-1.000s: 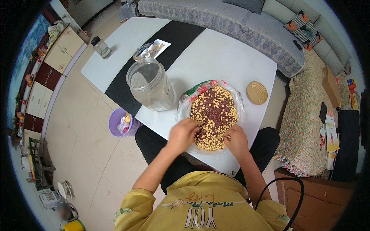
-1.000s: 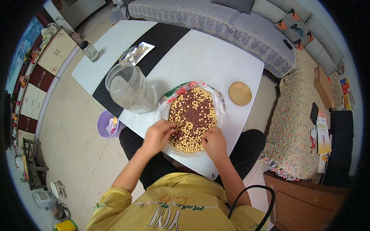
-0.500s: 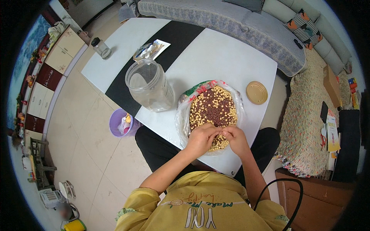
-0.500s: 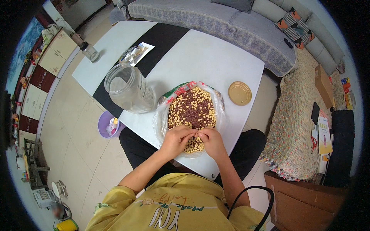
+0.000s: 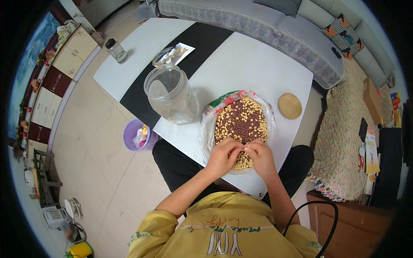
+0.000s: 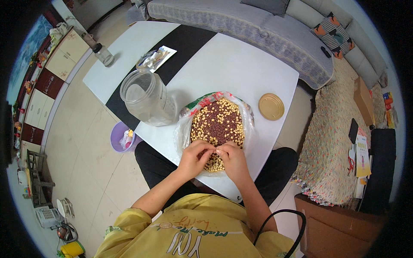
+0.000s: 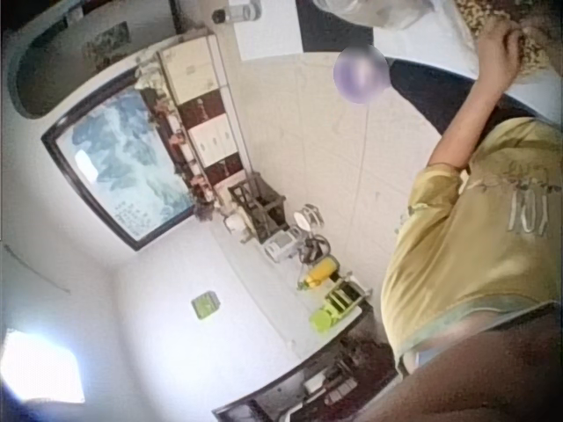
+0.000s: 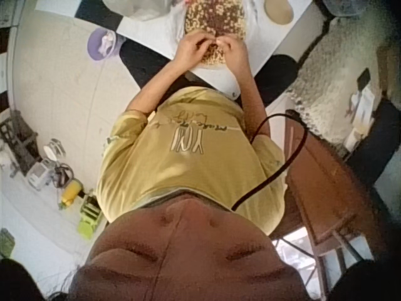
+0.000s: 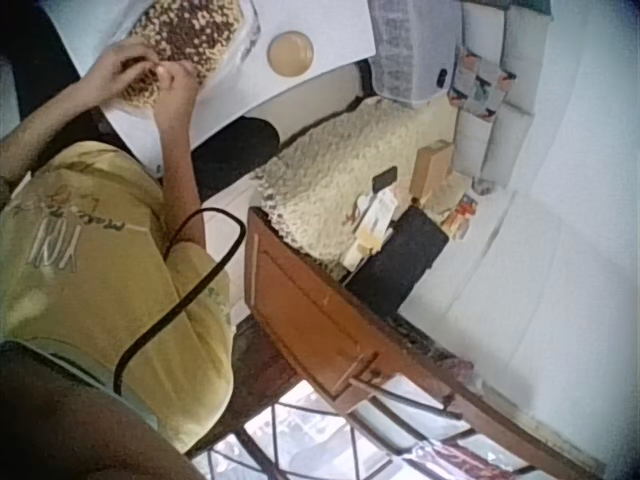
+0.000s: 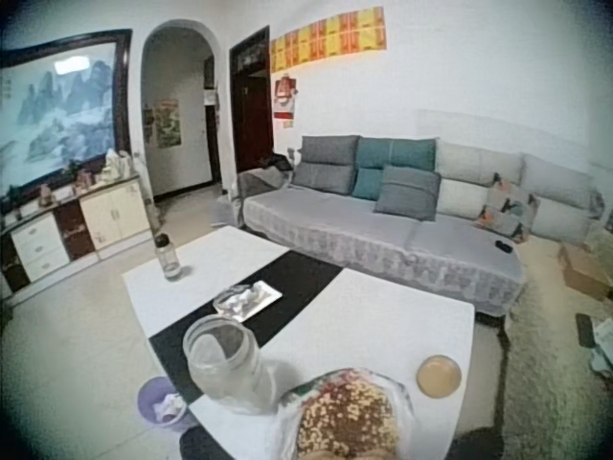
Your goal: The person sits on the floor and sorts a mixture of light and dark grains on a white table using their hands. They pick up handfuls of the mixture, separate the grains, and place the sorted portions into a clear plastic container.
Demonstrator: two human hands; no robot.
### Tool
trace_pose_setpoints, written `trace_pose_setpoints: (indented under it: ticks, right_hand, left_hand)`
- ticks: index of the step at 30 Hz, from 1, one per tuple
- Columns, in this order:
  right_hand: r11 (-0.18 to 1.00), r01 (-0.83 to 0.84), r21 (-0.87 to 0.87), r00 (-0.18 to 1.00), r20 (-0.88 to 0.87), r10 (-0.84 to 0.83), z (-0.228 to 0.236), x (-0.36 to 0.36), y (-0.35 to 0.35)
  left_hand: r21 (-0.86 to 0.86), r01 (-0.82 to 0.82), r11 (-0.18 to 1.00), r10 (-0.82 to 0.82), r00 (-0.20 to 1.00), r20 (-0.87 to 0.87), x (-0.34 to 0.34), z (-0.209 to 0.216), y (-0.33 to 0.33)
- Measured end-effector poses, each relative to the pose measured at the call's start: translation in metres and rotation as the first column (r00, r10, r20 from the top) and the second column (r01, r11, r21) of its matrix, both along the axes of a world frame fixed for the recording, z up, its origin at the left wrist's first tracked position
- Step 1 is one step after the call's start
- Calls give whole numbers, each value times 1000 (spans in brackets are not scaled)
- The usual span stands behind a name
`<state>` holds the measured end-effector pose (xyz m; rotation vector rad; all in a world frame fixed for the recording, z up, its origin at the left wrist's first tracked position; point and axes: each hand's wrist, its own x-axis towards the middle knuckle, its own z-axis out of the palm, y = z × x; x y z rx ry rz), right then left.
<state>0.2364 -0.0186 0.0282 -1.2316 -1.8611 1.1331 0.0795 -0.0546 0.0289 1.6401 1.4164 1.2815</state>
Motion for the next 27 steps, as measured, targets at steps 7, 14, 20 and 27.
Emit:
trace_pose_setpoints:
  ticks: [7, 14, 20, 27]
  right_hand:
    - [1000, 19, 23, 999, -41, -18, 7, -11, -4]
    - [999, 34, 15, 996, -89, -33, 16, -10, -4]
    - [999, 50, -9, 999, 0, -50, 18, -8, -2]
    - [965, 111, 237, 971, 183, -156, -21, 24, 5]
  left_hand:
    - [-180, -29, 983, 70, 971, 228, -8, -1, -5]
    - [-237, -60, 970, 124, 956, 266, -2, 8, -8]
    - [-49, -60, 997, 69, 976, 206, -23, -3, -5]
    - [241, -644, 726, 684, 641, -347, -199, -36, -16]
